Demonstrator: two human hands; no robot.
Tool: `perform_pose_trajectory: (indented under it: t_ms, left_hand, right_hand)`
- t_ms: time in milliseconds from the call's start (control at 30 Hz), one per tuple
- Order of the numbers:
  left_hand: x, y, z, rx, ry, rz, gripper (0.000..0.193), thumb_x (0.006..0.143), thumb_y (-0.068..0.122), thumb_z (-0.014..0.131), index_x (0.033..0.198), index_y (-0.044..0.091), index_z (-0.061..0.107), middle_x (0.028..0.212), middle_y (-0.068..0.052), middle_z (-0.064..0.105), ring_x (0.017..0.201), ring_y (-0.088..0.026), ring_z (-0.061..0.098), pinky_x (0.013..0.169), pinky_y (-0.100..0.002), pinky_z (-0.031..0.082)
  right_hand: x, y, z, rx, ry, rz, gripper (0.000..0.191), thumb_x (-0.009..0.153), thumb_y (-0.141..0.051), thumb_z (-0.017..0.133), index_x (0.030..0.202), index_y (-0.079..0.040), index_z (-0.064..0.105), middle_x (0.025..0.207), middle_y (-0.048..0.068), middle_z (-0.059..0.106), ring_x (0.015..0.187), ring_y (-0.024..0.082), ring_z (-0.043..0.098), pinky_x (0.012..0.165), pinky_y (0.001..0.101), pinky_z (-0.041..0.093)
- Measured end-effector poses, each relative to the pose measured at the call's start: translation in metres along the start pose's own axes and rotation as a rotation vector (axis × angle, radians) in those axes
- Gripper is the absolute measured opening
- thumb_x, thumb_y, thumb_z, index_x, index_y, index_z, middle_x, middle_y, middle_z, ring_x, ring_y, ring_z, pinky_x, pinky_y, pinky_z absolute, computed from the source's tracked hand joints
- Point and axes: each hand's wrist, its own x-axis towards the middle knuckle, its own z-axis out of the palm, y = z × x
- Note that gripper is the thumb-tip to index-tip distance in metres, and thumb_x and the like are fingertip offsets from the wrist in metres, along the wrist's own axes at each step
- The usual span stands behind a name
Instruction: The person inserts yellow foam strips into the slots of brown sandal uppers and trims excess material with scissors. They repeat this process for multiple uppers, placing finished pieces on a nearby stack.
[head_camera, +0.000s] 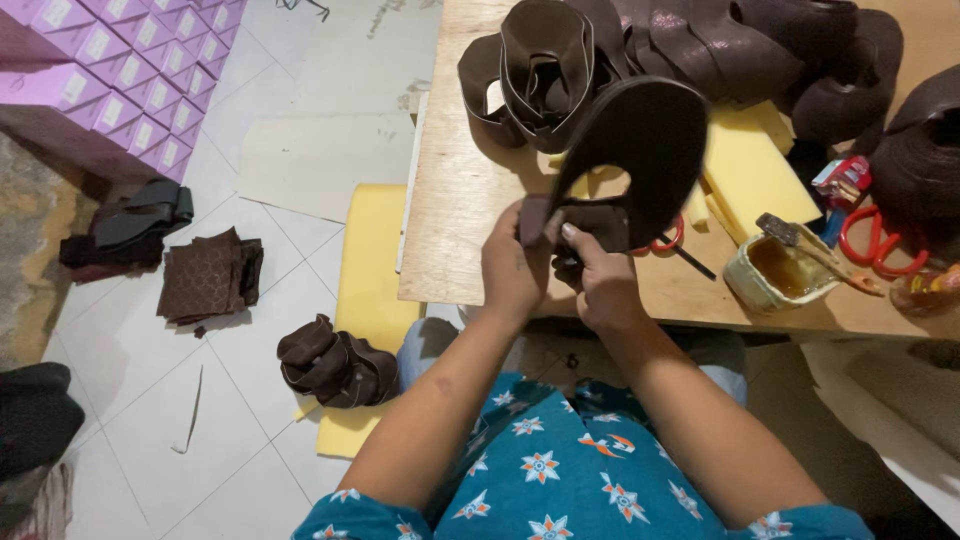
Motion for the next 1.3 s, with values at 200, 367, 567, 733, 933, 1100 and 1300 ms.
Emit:
perform_pose_trajectory:
  t_ms: [200,367,567,733,933,1100,1300]
  left_hand:
    - [-0.003,0.002,0.000,0.121,0.074,-0.057,0.020,0.093,0.012,0.069,0.111,0.003,0.070,0.091,-0.010,0.074,0.082,-0.018,0.070,0.076,-0.031,0.056]
    - [-0.001,-0.001,-0.009,0.029,0.071,-0.091,0.020,0.097,0.014,0.064,0.114,0.004,0.069,0.090,-0.010,0.073,0.082,-0.017,0.068,0.074,-0.030,0.055]
    - [-0.006,-0.006,-0.007,0.090,0.066,-0.135,0.020,0.096,0.014,0.067,0.111,0.001,0.071,0.091,-0.011,0.074,0.082,-0.017,0.069,0.077,-0.032,0.055]
    - [-0.021,-0.012,-0.002,-0.062,-0.002,0.084,0.023,0.102,0.012,0.057,0.119,0.001,0.067,0.102,-0.013,0.075,0.093,-0.019,0.071,0.083,-0.033,0.056]
    - [-0.019,-0.006,0.002,-0.031,0.001,-0.142,0.025,0.099,0.011,0.060,0.121,0.000,0.066,0.098,-0.013,0.074,0.088,-0.021,0.070,0.080,-0.033,0.057]
    - [-0.019,-0.002,-0.005,-0.095,-0.134,-0.148,0.027,0.096,0.011,0.064,0.120,-0.001,0.062,0.103,-0.012,0.072,0.095,-0.021,0.071,0.083,-0.032,0.057]
    - [-0.018,-0.021,-0.014,-0.210,-0.554,-0.420,0.043,0.084,0.006,0.063,0.127,0.009,0.057,0.101,-0.004,0.070,0.093,-0.017,0.070,0.082,-0.032,0.056]
  right_hand:
    - [0.000,0.007,-0.015,0.007,-0.076,0.018,0.019,0.096,-0.026,0.063,0.103,-0.009,0.069,0.089,0.003,0.071,0.075,0.013,0.068,0.068,0.0322,0.056]
    - [-0.001,0.001,-0.015,0.012,-0.061,-0.020,0.022,0.100,-0.025,0.063,0.110,-0.006,0.066,0.090,0.006,0.070,0.074,0.017,0.066,0.069,0.0334,0.056]
    - [-0.011,0.000,-0.006,-0.067,-0.080,-0.086,0.023,0.098,-0.025,0.059,0.114,-0.010,0.067,0.098,0.004,0.072,0.085,0.015,0.069,0.069,0.0310,0.055]
    - [-0.002,0.009,0.000,0.155,-0.069,-0.172,0.017,0.103,-0.014,0.061,0.117,-0.006,0.068,0.110,0.004,0.072,0.099,0.016,0.069,0.083,0.0318,0.057]
    - [-0.006,0.005,-0.005,0.032,-0.245,-0.356,0.019,0.097,-0.006,0.064,0.115,-0.001,0.068,0.107,0.005,0.072,0.098,0.016,0.070,0.087,0.0313,0.058]
    - [-0.012,-0.008,-0.005,-0.259,-0.158,-0.361,0.016,0.094,-0.005,0.067,0.109,0.000,0.069,0.097,0.006,0.071,0.087,0.016,0.068,0.075,0.0308,0.055]
    - [0.016,-0.028,-0.028,-0.422,-0.083,-0.200,0.019,0.091,-0.012,0.067,0.105,0.000,0.069,0.090,0.007,0.071,0.078,0.015,0.068,0.066,0.0294,0.055]
